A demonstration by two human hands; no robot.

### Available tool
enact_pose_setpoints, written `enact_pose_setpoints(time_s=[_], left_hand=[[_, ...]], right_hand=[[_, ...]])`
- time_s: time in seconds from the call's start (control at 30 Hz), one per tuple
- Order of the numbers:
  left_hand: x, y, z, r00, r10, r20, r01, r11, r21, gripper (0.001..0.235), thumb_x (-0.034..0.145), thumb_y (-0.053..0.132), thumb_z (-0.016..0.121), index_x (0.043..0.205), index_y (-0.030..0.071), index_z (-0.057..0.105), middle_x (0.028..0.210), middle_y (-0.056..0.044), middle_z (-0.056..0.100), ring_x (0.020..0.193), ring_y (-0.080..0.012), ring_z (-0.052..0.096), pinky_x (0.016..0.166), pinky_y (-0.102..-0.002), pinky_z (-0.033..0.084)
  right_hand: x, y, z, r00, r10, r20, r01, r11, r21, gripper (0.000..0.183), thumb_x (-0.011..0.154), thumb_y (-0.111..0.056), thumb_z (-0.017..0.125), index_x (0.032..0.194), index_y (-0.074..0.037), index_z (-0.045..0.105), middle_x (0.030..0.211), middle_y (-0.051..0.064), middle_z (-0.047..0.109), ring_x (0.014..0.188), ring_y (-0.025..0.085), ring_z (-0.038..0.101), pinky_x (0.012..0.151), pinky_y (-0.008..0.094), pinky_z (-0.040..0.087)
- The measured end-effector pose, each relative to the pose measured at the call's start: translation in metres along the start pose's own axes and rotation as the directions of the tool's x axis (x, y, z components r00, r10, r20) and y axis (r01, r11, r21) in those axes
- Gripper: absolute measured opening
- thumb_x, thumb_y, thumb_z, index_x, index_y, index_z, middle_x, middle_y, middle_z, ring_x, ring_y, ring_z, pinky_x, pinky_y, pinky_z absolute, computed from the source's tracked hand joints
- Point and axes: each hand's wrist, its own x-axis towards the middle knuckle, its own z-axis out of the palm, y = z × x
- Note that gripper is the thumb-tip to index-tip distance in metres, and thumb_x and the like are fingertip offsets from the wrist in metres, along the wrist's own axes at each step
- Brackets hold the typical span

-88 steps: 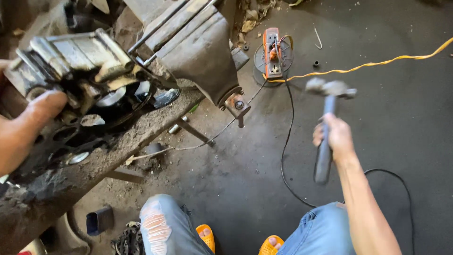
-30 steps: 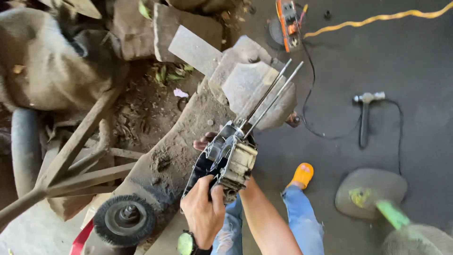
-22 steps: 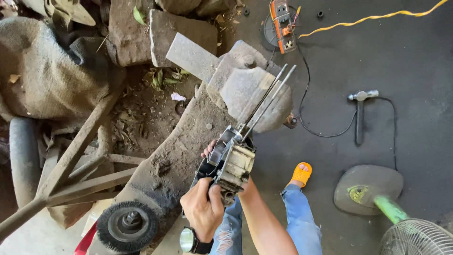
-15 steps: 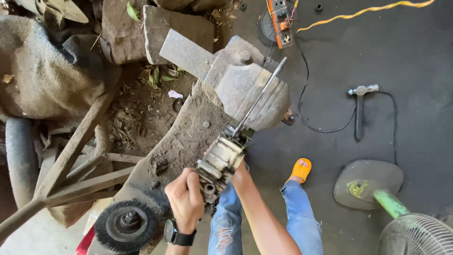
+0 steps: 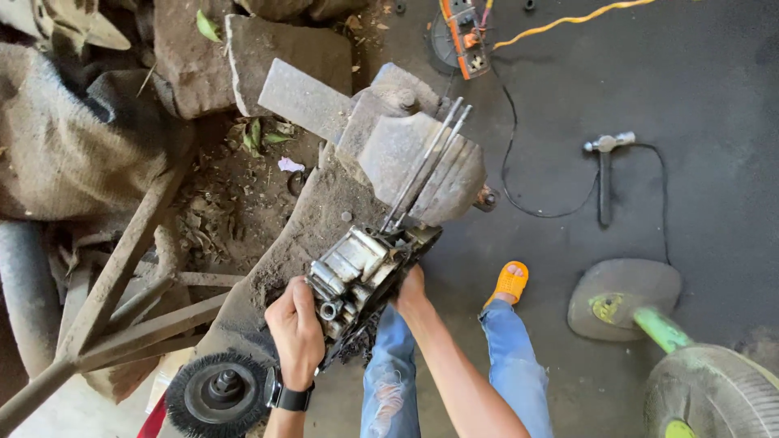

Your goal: The person carries an engine block to a vise, secures it, and uses a hammer to tap a metal rod inserted into the block. They repeatedly adjust the rod and strike it while holding the engine block in place.

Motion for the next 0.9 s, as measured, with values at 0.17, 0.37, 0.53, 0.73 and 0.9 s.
enact_pose_setpoints(time_s=[0.17, 0.37, 0.53, 0.73, 0.9], left_hand=[[-0.008, 0.066, -0.020, 0.985, 0.134, 0.113, -0.153, 0.971, 0.182, 0.066, 0.080, 0.033, 0.076, 0.130, -0.004, 0.052, 0.098, -0.017, 0.066, 0.084, -0.0278, 0.066, 0.073, -0.037, 0.053], [-0.005, 0.085, -0.012, 0.979, -0.036, 0.198, -0.044, 0.922, 0.384, 0.106, 0.059, 0.037, 0.093, 0.141, -0.002, 0.038, 0.116, -0.025, 0.068, 0.100, -0.0369, 0.072, 0.081, -0.042, 0.060], [-0.009, 0.070, -0.007, 0.990, -0.042, 0.136, -0.018, 0.909, 0.416, 0.102, 0.058, 0.034, 0.093, 0.138, -0.001, 0.041, 0.111, -0.024, 0.070, 0.099, -0.0370, 0.073, 0.082, -0.042, 0.059], [-0.010, 0.070, -0.001, 0.991, -0.076, 0.109, 0.018, 0.890, 0.456, 0.103, 0.055, 0.030, 0.093, 0.137, -0.001, 0.039, 0.108, -0.024, 0.070, 0.098, -0.0378, 0.072, 0.082, -0.044, 0.057], [-0.014, 0.077, -0.002, 0.992, -0.049, 0.116, -0.008, 0.896, 0.444, 0.098, 0.058, 0.029, 0.091, 0.137, -0.001, 0.040, 0.109, -0.024, 0.070, 0.100, -0.0385, 0.071, 0.083, -0.044, 0.056]], right_hand=[[-0.021, -0.082, -0.010, 0.949, -0.303, -0.087, 0.227, 0.847, -0.480, 0.013, 0.092, -0.012, 0.067, 0.099, -0.003, 0.071, 0.084, 0.005, 0.072, 0.073, 0.018, 0.065, 0.063, 0.033, 0.054], [-0.020, -0.211, -0.024, 0.651, -0.626, 0.430, 0.638, 0.145, -0.756, 0.045, 0.093, 0.007, 0.063, 0.136, 0.000, 0.056, 0.112, 0.010, 0.066, 0.101, 0.017, 0.065, 0.081, 0.029, 0.056], [0.028, -0.259, 0.010, 0.614, -0.376, 0.693, 0.721, -0.090, -0.688, 0.062, 0.080, 0.015, 0.061, 0.140, 0.001, 0.053, 0.120, 0.016, 0.068, 0.110, 0.026, 0.068, 0.088, 0.033, 0.054], [0.036, -0.264, 0.020, 0.704, -0.097, 0.704, 0.697, -0.100, -0.711, 0.035, 0.090, 0.009, 0.060, 0.121, -0.005, 0.066, 0.101, 0.021, 0.072, 0.110, 0.047, 0.060, 0.083, 0.035, 0.056], [-0.003, -0.251, 0.038, 0.682, -0.295, 0.669, 0.714, 0.071, -0.697, 0.046, 0.084, 0.006, 0.067, 0.129, -0.003, 0.062, 0.106, 0.016, 0.073, 0.105, 0.027, 0.067, 0.085, 0.030, 0.055]])
